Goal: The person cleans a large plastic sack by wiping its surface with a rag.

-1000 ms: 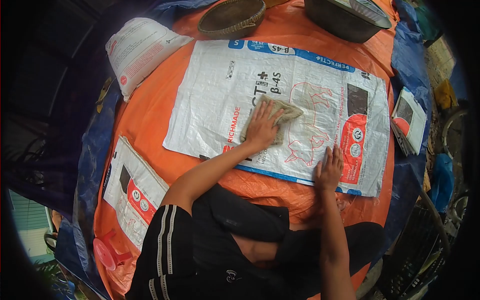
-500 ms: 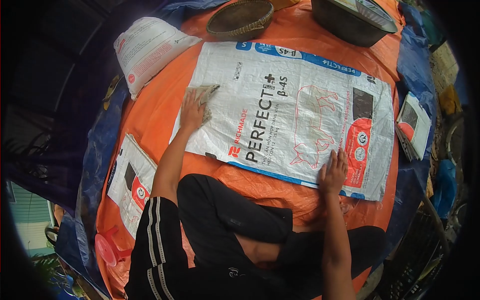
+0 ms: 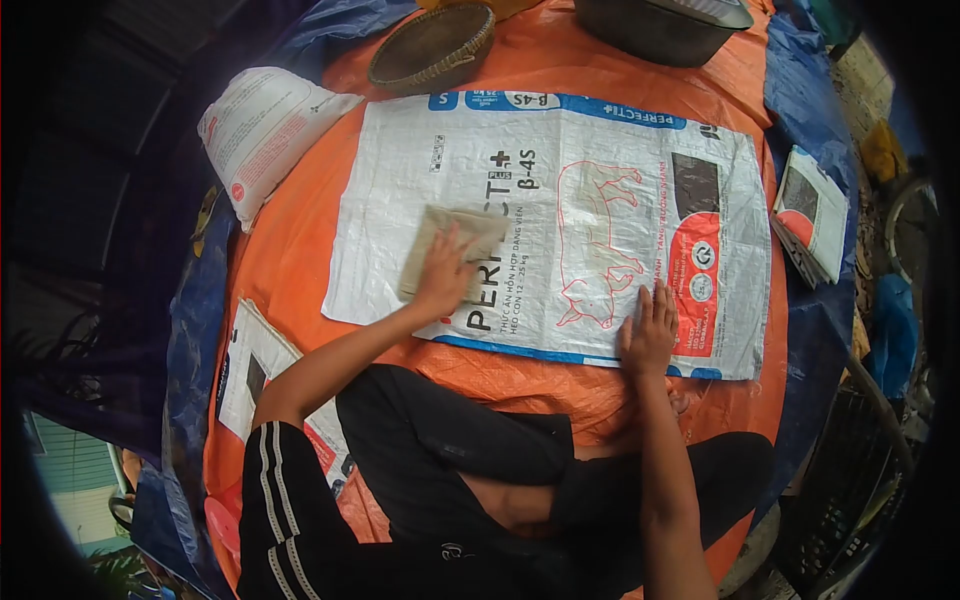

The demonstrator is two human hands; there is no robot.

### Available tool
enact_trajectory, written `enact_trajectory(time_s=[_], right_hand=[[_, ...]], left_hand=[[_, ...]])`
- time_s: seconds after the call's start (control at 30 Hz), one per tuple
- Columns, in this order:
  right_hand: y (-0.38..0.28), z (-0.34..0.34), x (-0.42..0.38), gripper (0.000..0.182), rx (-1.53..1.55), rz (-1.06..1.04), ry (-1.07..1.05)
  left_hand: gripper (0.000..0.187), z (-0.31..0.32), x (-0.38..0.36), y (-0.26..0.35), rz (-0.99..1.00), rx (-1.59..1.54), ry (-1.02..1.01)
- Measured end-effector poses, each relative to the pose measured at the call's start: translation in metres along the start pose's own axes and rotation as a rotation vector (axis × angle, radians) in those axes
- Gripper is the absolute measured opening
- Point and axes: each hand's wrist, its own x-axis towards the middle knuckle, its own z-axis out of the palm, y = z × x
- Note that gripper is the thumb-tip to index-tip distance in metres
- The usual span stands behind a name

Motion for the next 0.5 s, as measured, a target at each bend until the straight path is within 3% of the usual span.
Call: enact_trajectory(time_s=[0.1, 0.23, 0.4, 0.5], right_hand=[[-0.001, 0.0, 0.001, 0.059, -0.019, 0.003, -0.005], [-0.001, 0.001, 0.0, 0.059, -0.027, 0.009, -0.005], [0.0, 0.002, 0.001, 0.059, -0.04, 0.002, -0.005], [-0.001, 0.0, 0.001, 0.06, -0.019, -0.006, -0.006]], left_hand=[[0.054, 0.03, 0.002, 0.085, 0.195, -0.029, -0.154], [0.055, 0.08, 0.029, 0.146, 0.309, -0.025, -0.101], [0.056, 0.1, 0.078, 0.148, 0.344, 0.042, 0.025], [0.056, 0.093, 0.094, 0.131, 0.249, 0.059, 0.087]])
